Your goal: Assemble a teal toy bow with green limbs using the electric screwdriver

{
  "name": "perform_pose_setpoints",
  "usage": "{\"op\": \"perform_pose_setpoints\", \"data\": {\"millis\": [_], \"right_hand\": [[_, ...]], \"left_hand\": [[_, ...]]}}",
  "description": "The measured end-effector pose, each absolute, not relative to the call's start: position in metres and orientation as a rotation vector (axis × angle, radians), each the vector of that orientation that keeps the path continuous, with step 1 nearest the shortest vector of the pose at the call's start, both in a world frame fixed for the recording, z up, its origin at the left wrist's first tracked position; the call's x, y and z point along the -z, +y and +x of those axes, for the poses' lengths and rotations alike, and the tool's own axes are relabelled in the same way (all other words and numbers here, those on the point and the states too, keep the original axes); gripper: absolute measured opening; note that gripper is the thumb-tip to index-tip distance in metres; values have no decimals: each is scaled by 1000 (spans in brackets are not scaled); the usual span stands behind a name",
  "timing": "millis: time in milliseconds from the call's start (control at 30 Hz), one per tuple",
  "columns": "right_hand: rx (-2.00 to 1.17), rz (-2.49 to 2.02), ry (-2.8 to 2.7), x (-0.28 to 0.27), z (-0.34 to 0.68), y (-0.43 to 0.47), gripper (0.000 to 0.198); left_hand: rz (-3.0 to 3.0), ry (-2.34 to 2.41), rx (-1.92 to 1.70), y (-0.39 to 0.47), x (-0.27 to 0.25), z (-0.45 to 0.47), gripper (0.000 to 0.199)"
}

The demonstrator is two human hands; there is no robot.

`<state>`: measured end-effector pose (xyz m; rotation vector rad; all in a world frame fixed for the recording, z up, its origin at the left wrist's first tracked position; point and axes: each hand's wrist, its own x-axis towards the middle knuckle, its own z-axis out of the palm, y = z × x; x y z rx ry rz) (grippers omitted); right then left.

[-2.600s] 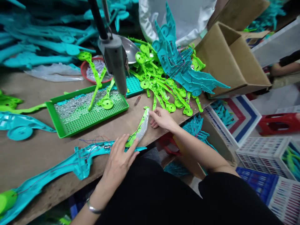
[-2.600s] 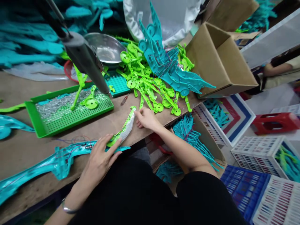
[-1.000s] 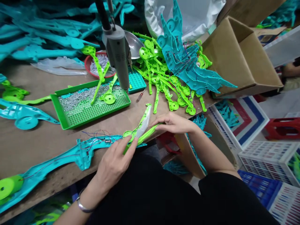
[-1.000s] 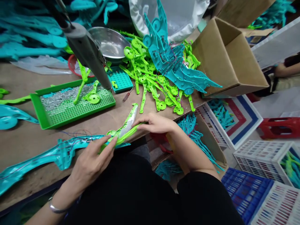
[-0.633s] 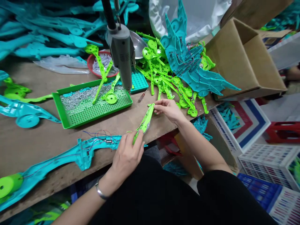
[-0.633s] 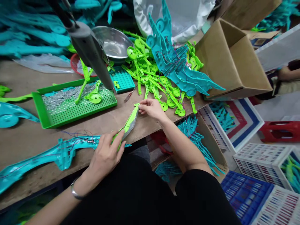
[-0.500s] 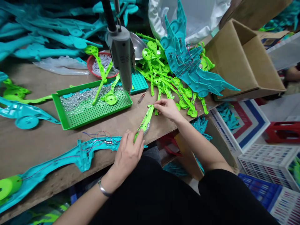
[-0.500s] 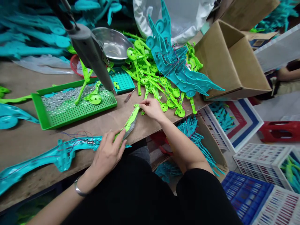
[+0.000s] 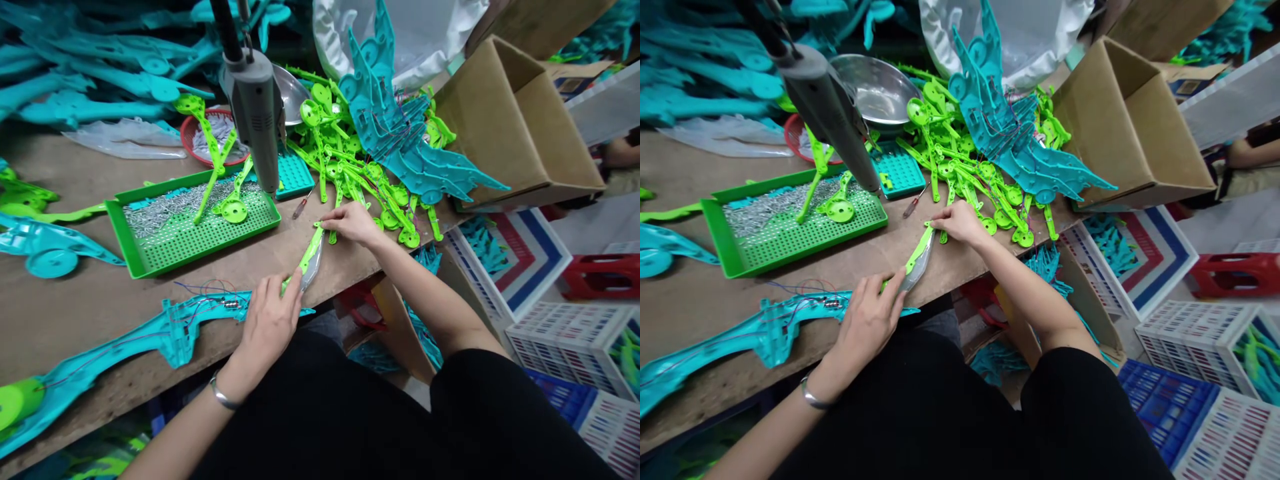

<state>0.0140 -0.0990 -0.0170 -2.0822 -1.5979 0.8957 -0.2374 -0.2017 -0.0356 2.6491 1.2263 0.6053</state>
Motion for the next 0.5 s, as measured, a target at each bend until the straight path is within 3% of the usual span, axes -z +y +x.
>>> {"op": "perform_pose_setpoints", "data": {"millis": [200,500], "right_hand": [[-985,-2108,-1598,11,17,-90,14],[-1031,-2112,-1523,10,15,-88,16]], "left_hand": [[2755,1213,-414,-199,34,-241,55],[2732,1127,-365,-195,39,-243,49]]}}
